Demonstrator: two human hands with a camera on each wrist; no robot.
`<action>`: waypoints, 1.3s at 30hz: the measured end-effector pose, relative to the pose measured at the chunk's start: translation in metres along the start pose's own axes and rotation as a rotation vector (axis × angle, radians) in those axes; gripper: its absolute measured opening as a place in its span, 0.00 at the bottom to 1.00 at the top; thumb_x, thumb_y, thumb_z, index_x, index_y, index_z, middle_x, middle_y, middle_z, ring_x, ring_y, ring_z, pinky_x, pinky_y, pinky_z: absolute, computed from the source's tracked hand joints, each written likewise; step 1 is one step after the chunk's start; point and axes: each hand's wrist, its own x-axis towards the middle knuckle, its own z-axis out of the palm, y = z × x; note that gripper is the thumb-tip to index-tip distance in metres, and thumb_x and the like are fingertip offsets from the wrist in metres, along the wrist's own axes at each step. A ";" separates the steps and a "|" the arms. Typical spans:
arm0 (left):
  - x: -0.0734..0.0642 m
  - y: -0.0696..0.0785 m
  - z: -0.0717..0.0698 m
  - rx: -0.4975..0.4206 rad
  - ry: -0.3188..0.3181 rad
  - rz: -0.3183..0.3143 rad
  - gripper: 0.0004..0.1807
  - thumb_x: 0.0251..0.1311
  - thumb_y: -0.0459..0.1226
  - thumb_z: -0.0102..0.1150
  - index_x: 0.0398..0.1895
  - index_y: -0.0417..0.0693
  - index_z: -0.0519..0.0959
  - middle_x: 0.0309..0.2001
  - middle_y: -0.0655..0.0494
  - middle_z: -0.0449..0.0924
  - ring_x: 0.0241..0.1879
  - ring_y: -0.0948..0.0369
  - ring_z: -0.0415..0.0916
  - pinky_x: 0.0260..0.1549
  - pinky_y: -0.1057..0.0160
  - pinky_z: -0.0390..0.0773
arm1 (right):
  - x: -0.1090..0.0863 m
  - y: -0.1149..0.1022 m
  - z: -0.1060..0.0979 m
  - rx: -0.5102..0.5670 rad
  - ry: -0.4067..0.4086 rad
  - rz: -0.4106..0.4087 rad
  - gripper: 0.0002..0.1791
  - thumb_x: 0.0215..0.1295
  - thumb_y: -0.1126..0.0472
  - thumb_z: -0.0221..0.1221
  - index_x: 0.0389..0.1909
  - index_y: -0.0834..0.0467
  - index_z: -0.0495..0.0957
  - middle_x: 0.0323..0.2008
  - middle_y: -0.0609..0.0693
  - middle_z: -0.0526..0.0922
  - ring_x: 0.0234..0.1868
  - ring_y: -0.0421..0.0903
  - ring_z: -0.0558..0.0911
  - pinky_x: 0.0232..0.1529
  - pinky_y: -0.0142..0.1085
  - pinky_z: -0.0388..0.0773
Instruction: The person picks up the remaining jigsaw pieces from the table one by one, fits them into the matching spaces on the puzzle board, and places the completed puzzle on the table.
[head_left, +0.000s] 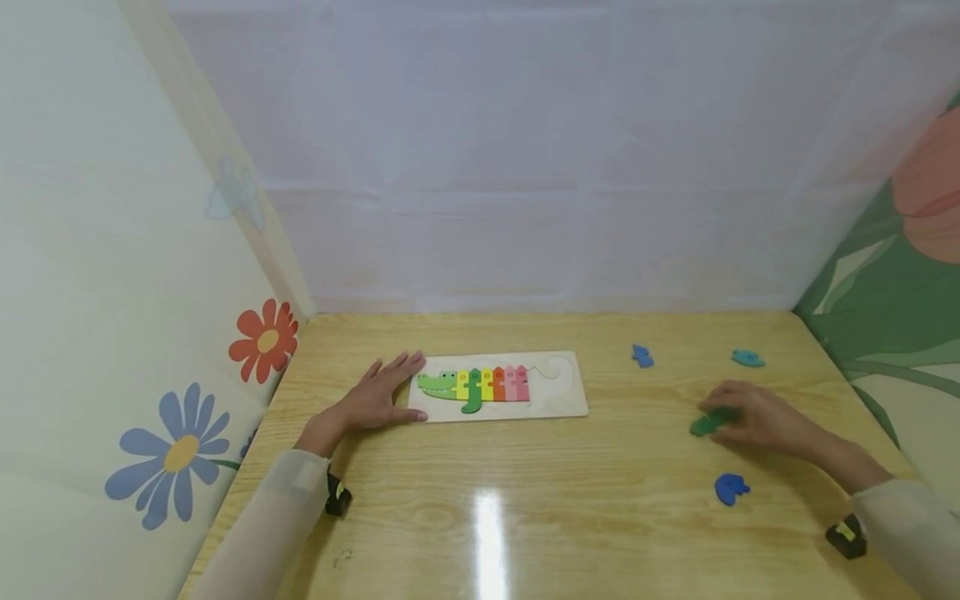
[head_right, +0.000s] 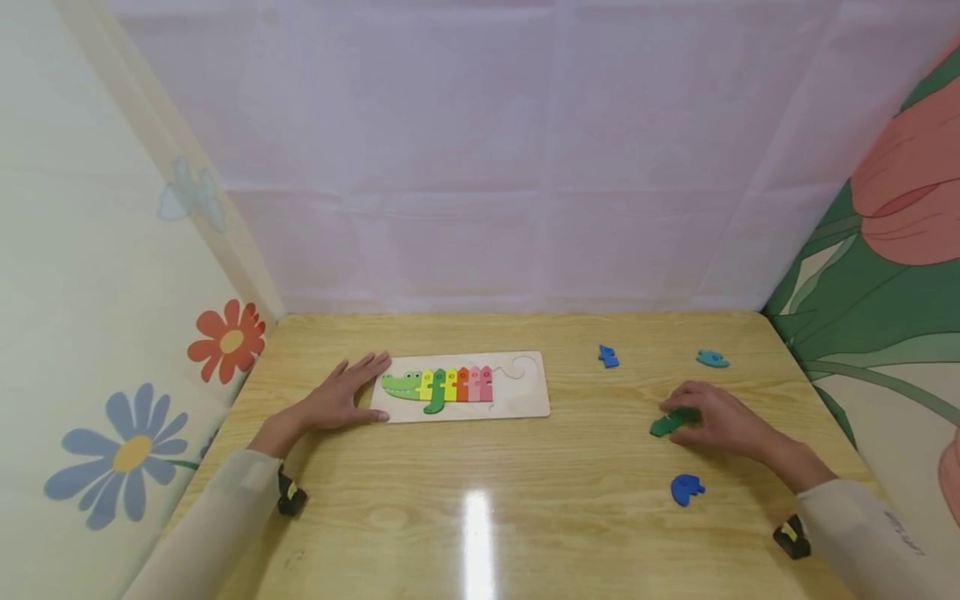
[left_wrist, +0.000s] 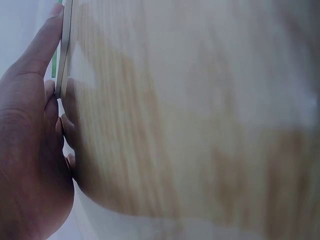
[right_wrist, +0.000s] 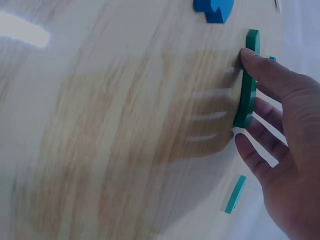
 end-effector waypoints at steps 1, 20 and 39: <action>0.000 0.000 0.000 0.001 -0.001 0.000 0.59 0.60 0.62 0.71 0.86 0.47 0.55 0.86 0.47 0.50 0.85 0.43 0.43 0.79 0.33 0.36 | 0.001 -0.002 0.001 -0.003 -0.004 0.022 0.24 0.46 0.59 0.84 0.46 0.60 0.90 0.42 0.46 0.85 0.41 0.41 0.82 0.38 0.38 0.83; 0.000 -0.001 0.000 0.008 0.007 0.012 0.58 0.60 0.62 0.71 0.86 0.45 0.55 0.85 0.46 0.51 0.85 0.42 0.43 0.79 0.32 0.37 | 0.019 -0.024 0.013 -0.067 -0.074 0.305 0.24 0.60 0.47 0.77 0.50 0.60 0.90 0.35 0.42 0.82 0.32 0.35 0.76 0.29 0.32 0.75; 0.000 -0.002 0.001 0.007 0.000 0.002 0.59 0.61 0.62 0.71 0.86 0.46 0.54 0.86 0.47 0.49 0.85 0.43 0.42 0.79 0.33 0.37 | 0.016 -0.014 -0.007 0.214 -0.198 0.201 0.42 0.56 0.52 0.80 0.67 0.67 0.77 0.47 0.49 0.84 0.41 0.37 0.81 0.37 0.33 0.81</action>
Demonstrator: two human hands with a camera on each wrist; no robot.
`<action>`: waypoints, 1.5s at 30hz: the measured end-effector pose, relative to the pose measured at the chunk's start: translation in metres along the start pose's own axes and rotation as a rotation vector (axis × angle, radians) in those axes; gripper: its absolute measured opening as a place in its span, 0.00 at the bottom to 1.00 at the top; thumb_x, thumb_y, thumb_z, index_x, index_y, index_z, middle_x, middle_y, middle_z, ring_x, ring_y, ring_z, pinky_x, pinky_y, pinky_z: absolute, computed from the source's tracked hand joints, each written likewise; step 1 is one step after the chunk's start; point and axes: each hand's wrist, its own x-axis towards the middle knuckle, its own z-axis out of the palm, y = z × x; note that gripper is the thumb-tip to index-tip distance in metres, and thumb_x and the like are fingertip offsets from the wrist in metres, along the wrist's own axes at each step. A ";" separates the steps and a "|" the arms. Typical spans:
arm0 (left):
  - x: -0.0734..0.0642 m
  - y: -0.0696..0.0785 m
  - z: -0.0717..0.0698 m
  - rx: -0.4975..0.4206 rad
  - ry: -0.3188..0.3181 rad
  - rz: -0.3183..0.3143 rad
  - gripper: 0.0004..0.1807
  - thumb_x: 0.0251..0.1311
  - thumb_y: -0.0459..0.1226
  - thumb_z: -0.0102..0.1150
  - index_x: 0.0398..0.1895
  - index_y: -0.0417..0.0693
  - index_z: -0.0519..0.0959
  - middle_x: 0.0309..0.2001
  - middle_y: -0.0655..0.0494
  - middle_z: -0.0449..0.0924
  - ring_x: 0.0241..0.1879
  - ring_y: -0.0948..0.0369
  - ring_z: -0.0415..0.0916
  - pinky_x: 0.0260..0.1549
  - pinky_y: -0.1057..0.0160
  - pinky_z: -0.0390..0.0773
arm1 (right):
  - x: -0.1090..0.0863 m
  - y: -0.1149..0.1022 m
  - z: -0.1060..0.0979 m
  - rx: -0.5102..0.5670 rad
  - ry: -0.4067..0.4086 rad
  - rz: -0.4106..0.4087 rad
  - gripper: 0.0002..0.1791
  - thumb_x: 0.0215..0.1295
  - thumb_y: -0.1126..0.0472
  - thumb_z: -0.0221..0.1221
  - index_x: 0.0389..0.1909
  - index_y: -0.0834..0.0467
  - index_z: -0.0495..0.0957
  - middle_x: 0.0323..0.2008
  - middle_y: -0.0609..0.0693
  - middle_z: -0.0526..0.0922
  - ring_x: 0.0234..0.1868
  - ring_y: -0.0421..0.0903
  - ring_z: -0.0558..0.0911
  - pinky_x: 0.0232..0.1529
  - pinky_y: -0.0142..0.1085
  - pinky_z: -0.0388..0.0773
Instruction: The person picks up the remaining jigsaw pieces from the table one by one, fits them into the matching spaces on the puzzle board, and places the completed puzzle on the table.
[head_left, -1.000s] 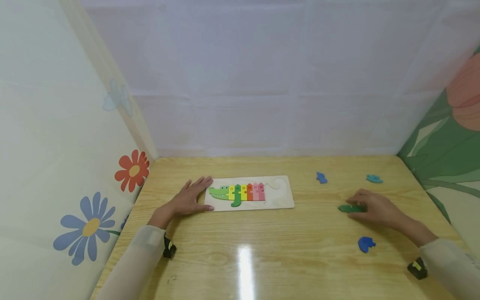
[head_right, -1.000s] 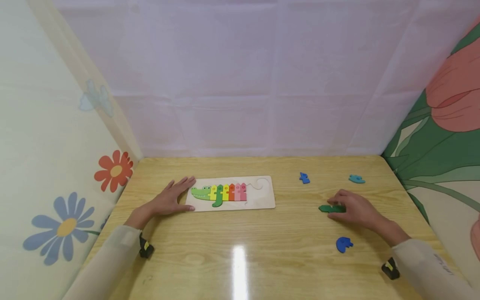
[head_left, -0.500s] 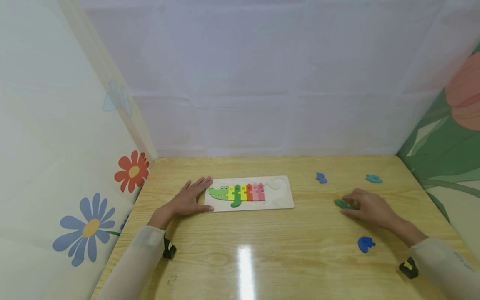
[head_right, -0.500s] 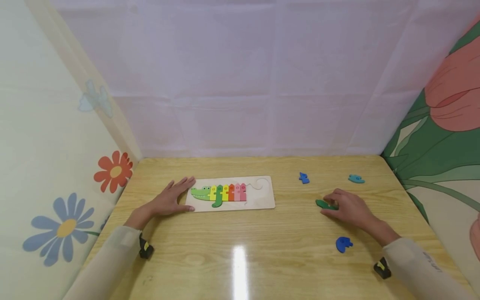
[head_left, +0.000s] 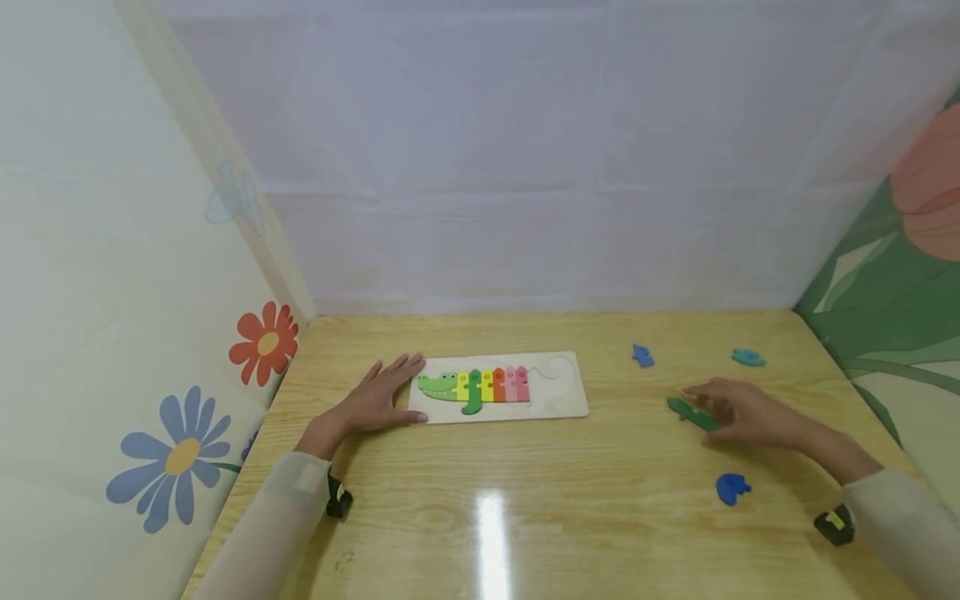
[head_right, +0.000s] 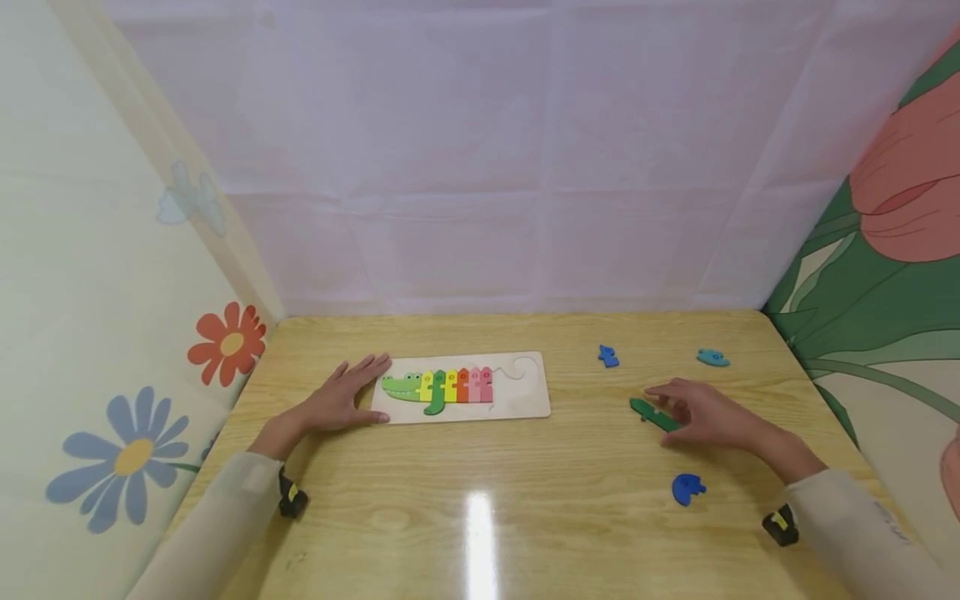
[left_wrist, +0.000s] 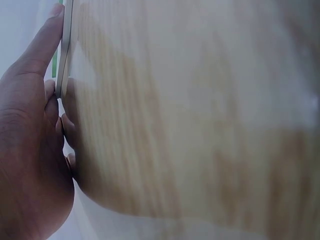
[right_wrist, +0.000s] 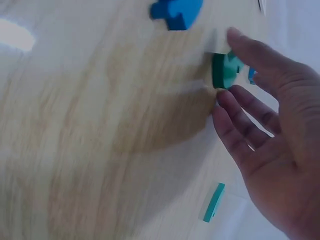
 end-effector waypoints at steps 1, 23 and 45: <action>0.000 0.000 0.000 0.001 0.002 -0.001 0.59 0.61 0.62 0.71 0.86 0.46 0.54 0.86 0.47 0.50 0.85 0.43 0.42 0.79 0.33 0.37 | 0.000 0.001 -0.002 0.018 -0.012 -0.015 0.43 0.55 0.53 0.81 0.68 0.67 0.76 0.48 0.50 0.84 0.42 0.39 0.82 0.38 0.34 0.82; -0.002 -0.002 -0.001 0.002 0.006 0.003 0.59 0.61 0.63 0.70 0.86 0.47 0.54 0.86 0.48 0.50 0.85 0.44 0.43 0.79 0.33 0.37 | 0.018 -0.007 0.001 0.025 -0.087 -0.069 0.49 0.48 0.59 0.83 0.71 0.69 0.73 0.46 0.50 0.78 0.34 0.34 0.73 0.31 0.30 0.76; -0.002 0.003 -0.001 -0.010 0.024 0.024 0.59 0.60 0.63 0.70 0.85 0.43 0.55 0.85 0.44 0.51 0.84 0.40 0.44 0.78 0.30 0.38 | 0.042 -0.010 0.003 -0.015 -0.165 0.004 0.53 0.45 0.55 0.85 0.71 0.70 0.73 0.44 0.48 0.75 0.33 0.36 0.70 0.32 0.30 0.72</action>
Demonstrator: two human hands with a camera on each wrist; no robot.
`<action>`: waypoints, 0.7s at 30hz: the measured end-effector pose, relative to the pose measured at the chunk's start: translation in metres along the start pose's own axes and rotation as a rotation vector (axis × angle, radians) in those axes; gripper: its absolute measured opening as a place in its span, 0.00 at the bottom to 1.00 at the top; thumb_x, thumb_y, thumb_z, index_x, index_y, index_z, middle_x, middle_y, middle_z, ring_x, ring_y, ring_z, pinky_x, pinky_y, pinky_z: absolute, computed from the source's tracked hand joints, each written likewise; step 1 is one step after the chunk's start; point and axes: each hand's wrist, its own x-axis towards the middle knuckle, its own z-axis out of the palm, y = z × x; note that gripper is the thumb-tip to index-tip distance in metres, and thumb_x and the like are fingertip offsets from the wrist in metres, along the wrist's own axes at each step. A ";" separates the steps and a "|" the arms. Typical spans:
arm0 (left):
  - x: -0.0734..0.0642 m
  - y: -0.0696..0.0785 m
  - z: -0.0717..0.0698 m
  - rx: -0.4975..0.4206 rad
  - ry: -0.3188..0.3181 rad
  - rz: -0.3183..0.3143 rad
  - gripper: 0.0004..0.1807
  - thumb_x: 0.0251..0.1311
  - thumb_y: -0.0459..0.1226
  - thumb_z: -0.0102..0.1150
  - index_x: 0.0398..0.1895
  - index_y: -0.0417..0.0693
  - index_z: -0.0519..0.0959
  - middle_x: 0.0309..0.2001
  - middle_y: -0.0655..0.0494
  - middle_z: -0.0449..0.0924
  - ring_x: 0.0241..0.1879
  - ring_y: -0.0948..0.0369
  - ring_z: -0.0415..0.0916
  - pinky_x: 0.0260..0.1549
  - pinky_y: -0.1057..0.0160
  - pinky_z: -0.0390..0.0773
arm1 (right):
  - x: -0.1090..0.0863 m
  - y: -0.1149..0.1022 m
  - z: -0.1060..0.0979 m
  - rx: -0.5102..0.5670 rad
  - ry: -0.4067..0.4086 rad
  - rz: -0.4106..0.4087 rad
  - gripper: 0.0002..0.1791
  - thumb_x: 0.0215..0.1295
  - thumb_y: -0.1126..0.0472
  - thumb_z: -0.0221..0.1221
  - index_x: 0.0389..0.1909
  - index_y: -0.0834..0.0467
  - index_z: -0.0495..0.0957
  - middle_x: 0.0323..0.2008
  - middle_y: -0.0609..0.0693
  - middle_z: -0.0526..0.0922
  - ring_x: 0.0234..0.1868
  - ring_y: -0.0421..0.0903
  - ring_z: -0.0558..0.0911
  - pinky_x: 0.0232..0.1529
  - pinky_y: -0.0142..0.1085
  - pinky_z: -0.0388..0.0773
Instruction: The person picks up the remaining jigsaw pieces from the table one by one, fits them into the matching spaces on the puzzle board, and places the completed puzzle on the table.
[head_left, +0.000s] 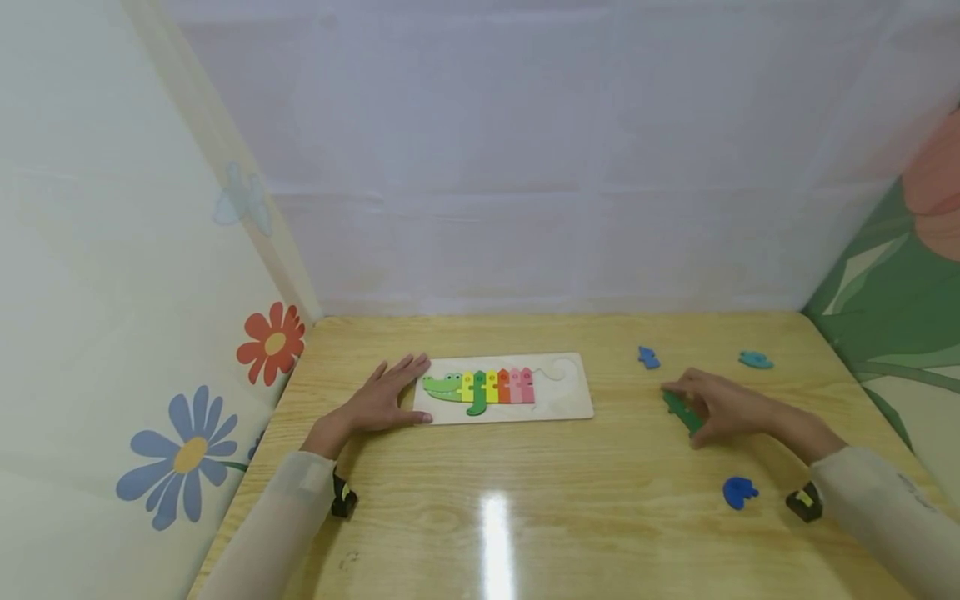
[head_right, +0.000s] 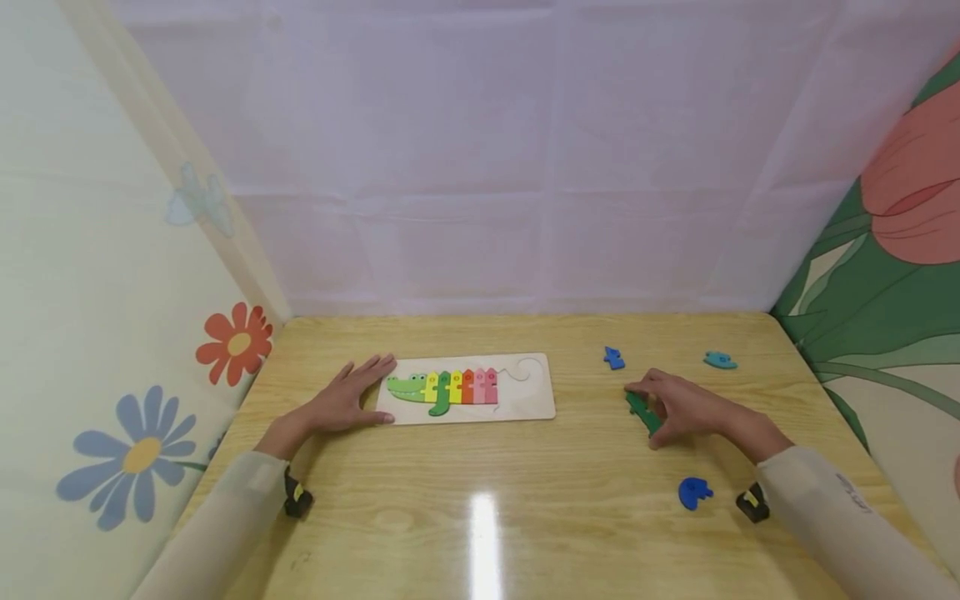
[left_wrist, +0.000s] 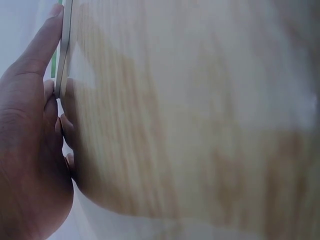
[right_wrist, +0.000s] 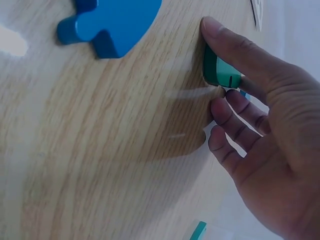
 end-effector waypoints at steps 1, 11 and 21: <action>0.000 0.000 0.000 0.003 -0.003 -0.002 0.59 0.60 0.64 0.70 0.85 0.44 0.55 0.85 0.44 0.51 0.84 0.40 0.44 0.78 0.31 0.38 | 0.000 0.000 0.000 -0.001 0.001 -0.001 0.53 0.45 0.55 0.85 0.71 0.70 0.73 0.44 0.47 0.75 0.33 0.36 0.69 0.31 0.30 0.71; 0.001 0.000 -0.001 0.007 -0.025 -0.035 0.58 0.61 0.61 0.71 0.86 0.46 0.54 0.86 0.48 0.49 0.85 0.44 0.42 0.79 0.33 0.36 | -0.003 0.000 0.001 -0.020 0.024 0.012 0.51 0.45 0.52 0.85 0.69 0.68 0.75 0.46 0.48 0.76 0.36 0.38 0.71 0.34 0.31 0.73; 0.001 -0.002 0.000 0.011 -0.024 -0.026 0.58 0.62 0.62 0.71 0.86 0.46 0.54 0.86 0.47 0.50 0.85 0.43 0.42 0.79 0.32 0.37 | 0.000 -0.001 0.001 -0.056 0.081 0.013 0.51 0.44 0.44 0.84 0.66 0.67 0.77 0.50 0.50 0.83 0.47 0.45 0.81 0.47 0.40 0.82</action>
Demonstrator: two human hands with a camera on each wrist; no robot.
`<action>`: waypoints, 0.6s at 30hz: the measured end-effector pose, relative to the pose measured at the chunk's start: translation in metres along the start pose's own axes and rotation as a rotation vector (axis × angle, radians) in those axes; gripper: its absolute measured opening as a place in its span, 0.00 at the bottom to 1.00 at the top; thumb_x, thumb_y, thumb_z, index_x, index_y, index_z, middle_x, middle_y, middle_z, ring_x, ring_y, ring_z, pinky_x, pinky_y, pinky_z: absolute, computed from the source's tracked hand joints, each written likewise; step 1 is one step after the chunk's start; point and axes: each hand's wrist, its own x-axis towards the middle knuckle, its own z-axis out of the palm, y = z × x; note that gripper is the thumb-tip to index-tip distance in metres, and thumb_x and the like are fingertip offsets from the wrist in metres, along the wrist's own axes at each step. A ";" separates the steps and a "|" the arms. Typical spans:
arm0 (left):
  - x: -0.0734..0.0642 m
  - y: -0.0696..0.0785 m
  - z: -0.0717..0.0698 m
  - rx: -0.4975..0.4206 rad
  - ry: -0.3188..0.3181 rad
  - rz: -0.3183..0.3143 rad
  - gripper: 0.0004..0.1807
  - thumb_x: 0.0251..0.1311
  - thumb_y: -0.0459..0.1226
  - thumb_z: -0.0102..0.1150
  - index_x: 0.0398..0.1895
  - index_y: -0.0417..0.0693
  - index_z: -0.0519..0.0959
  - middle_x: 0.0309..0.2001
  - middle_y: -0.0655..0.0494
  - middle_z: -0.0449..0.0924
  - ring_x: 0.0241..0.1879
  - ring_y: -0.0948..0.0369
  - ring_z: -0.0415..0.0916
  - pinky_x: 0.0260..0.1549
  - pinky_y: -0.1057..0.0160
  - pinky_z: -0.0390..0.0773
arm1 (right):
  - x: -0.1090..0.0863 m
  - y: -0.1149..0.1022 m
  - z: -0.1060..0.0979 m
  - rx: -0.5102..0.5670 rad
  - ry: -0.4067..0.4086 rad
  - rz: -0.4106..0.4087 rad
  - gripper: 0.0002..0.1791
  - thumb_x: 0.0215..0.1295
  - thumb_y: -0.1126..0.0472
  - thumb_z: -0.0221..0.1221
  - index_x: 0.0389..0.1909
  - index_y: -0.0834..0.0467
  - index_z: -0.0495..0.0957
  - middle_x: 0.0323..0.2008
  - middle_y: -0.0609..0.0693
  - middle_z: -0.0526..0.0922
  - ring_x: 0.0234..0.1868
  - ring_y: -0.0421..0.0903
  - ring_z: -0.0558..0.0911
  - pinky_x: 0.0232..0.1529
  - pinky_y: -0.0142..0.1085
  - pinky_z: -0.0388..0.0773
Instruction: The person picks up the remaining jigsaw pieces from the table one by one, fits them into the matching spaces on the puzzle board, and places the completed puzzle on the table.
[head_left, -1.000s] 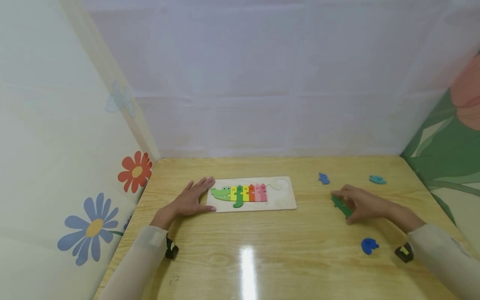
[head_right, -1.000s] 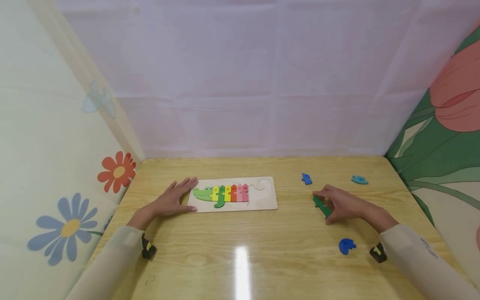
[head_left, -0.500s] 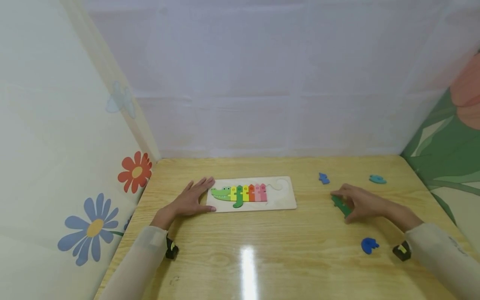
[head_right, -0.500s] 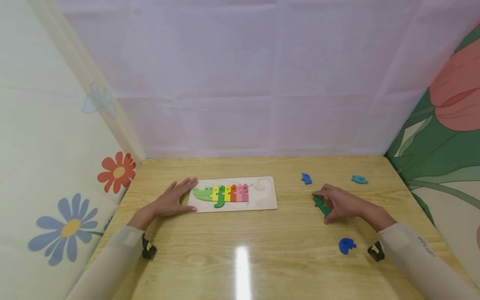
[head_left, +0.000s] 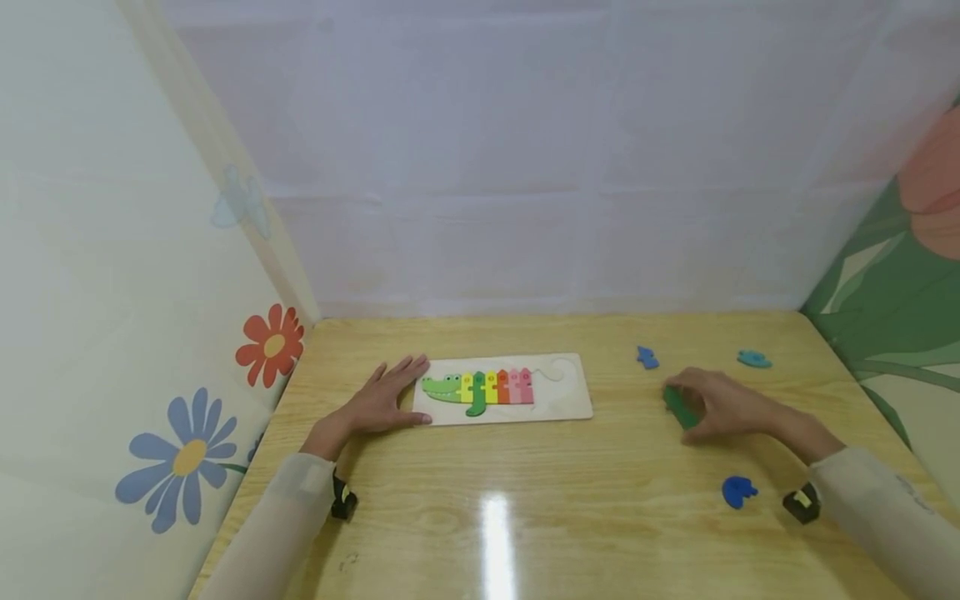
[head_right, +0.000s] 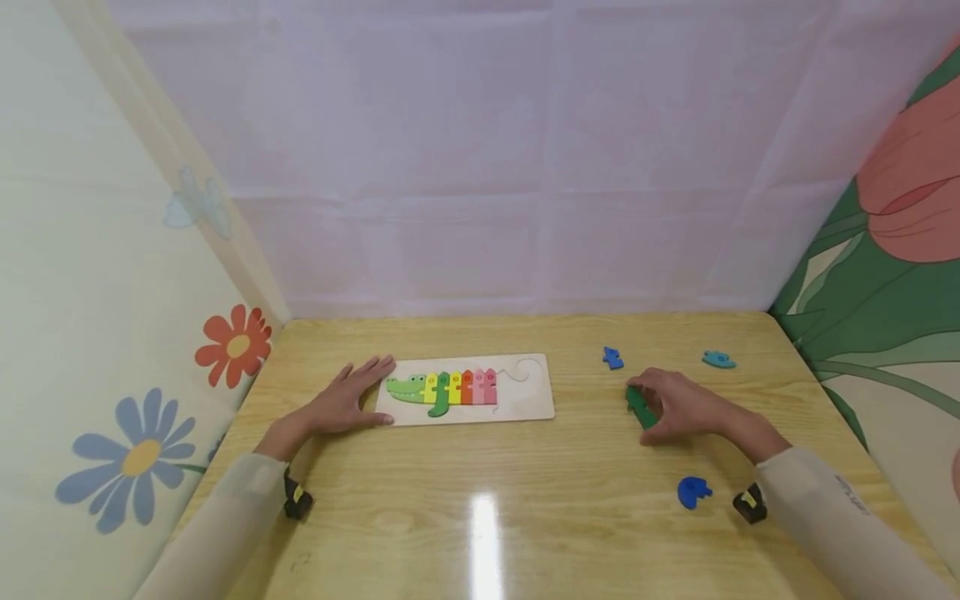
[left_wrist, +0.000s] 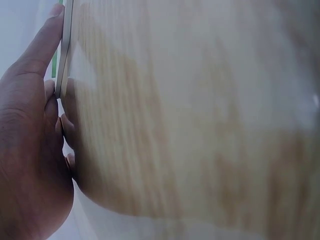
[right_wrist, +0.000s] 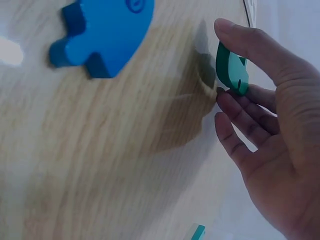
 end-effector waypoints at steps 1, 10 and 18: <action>0.000 0.000 0.000 0.002 0.002 0.002 0.58 0.62 0.62 0.71 0.86 0.46 0.54 0.86 0.47 0.50 0.85 0.43 0.43 0.79 0.32 0.37 | 0.000 0.000 -0.001 0.004 0.004 0.002 0.51 0.44 0.45 0.85 0.66 0.67 0.77 0.50 0.50 0.83 0.48 0.46 0.82 0.48 0.41 0.83; 0.001 0.000 -0.001 -0.002 -0.007 0.004 0.58 0.62 0.61 0.71 0.86 0.46 0.54 0.86 0.47 0.49 0.85 0.43 0.42 0.78 0.31 0.37 | 0.003 -0.006 -0.005 0.021 0.012 0.019 0.52 0.46 0.46 0.84 0.66 0.72 0.75 0.51 0.55 0.85 0.49 0.50 0.85 0.49 0.44 0.85; 0.000 0.000 0.000 -0.015 -0.002 0.004 0.58 0.62 0.61 0.71 0.86 0.45 0.54 0.86 0.46 0.50 0.85 0.42 0.42 0.78 0.31 0.36 | 0.007 -0.012 -0.005 -0.022 0.011 0.021 0.51 0.48 0.46 0.83 0.68 0.72 0.75 0.51 0.55 0.84 0.48 0.49 0.84 0.49 0.46 0.84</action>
